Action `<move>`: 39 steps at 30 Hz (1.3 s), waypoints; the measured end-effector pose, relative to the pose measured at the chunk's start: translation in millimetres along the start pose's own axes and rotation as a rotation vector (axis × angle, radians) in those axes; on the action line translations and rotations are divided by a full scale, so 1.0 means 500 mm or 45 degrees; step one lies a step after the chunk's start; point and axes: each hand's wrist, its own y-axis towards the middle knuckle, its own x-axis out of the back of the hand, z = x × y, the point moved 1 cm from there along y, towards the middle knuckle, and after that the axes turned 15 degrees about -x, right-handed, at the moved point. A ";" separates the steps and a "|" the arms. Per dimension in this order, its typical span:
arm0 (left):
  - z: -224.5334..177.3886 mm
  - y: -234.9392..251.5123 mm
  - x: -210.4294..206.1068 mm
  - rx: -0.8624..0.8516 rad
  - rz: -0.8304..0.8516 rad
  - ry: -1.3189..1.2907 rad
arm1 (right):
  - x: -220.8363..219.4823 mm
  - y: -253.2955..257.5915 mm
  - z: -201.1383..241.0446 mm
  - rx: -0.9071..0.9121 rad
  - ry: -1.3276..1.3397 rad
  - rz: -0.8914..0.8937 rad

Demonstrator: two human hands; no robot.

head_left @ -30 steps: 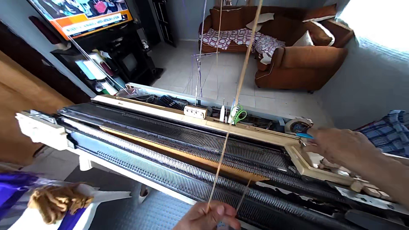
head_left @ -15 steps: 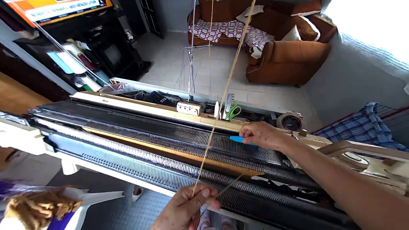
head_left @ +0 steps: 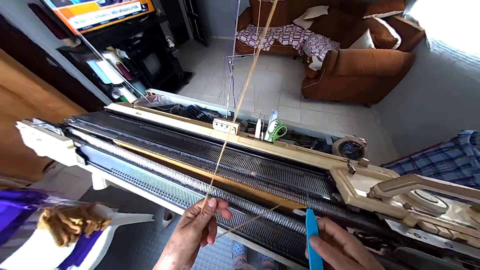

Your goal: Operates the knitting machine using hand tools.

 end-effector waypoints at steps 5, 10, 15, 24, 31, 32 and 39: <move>-0.005 0.010 0.005 -0.095 -0.074 0.010 | -0.014 -0.003 -0.009 -0.090 0.102 0.158; -0.016 0.035 0.040 -0.167 -0.399 0.053 | -0.034 0.000 -0.028 -0.123 0.197 0.182; -0.014 0.064 0.076 -0.293 -0.502 0.313 | -0.042 0.005 -0.032 -0.102 0.227 0.154; -0.013 0.100 0.092 -0.340 -0.558 0.714 | -0.056 0.016 -0.031 -0.095 0.242 0.092; 0.007 0.039 -0.001 -0.634 -0.337 0.665 | -0.064 0.022 -0.032 -0.094 0.233 0.057; 0.014 0.034 -0.016 -0.642 -0.281 0.652 | -0.065 0.022 -0.031 -0.091 0.238 0.052; 0.068 0.021 -0.082 -0.796 0.069 0.766 | -0.098 0.027 -0.038 0.032 0.028 -0.175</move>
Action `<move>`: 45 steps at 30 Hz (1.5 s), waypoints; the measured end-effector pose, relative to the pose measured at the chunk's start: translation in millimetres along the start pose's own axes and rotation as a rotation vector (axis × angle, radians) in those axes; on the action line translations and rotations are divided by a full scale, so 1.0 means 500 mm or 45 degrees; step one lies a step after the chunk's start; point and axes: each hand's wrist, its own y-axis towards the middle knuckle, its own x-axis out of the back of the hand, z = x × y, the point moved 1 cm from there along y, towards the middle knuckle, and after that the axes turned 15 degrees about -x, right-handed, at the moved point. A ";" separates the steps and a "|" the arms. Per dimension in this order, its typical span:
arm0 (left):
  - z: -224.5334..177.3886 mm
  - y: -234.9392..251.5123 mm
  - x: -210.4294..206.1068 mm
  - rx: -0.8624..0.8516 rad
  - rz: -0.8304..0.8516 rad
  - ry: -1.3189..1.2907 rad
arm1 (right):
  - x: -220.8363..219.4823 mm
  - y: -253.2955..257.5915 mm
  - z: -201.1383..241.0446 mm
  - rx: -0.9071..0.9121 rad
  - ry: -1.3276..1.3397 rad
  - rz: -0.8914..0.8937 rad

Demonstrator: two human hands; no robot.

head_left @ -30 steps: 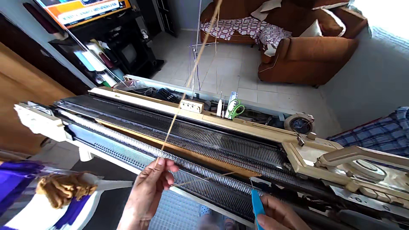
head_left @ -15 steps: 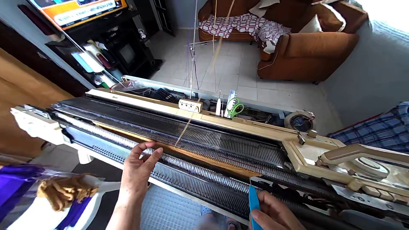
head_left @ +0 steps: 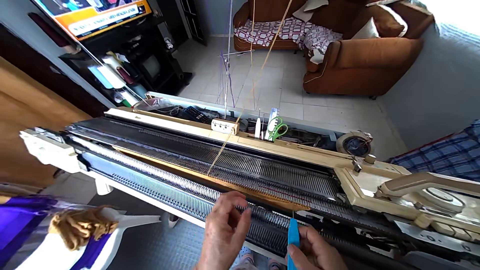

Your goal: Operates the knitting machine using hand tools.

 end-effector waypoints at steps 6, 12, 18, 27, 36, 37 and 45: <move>-0.013 0.006 -0.054 -0.181 0.191 0.068 | -0.027 0.006 -0.015 0.127 -0.283 -0.249; -0.019 0.019 -0.085 -0.250 0.283 0.097 | -0.041 0.009 -0.009 0.103 -0.263 -0.295; -0.012 0.023 -0.091 -0.269 0.283 0.138 | -0.074 0.026 -0.033 0.272 -0.372 -0.599; -0.009 0.026 -0.089 -0.256 0.292 0.091 | -0.081 0.027 -0.027 0.246 -0.228 -0.556; -0.005 0.027 -0.089 -0.260 0.299 0.050 | -0.015 -0.009 0.052 -0.123 0.373 -0.052; -0.005 0.027 -0.089 -0.258 0.300 0.045 | -0.005 -0.009 0.058 -0.166 0.475 0.005; -0.015 0.034 -0.086 -0.275 0.311 0.033 | 0.045 0.007 0.071 -0.255 0.804 0.234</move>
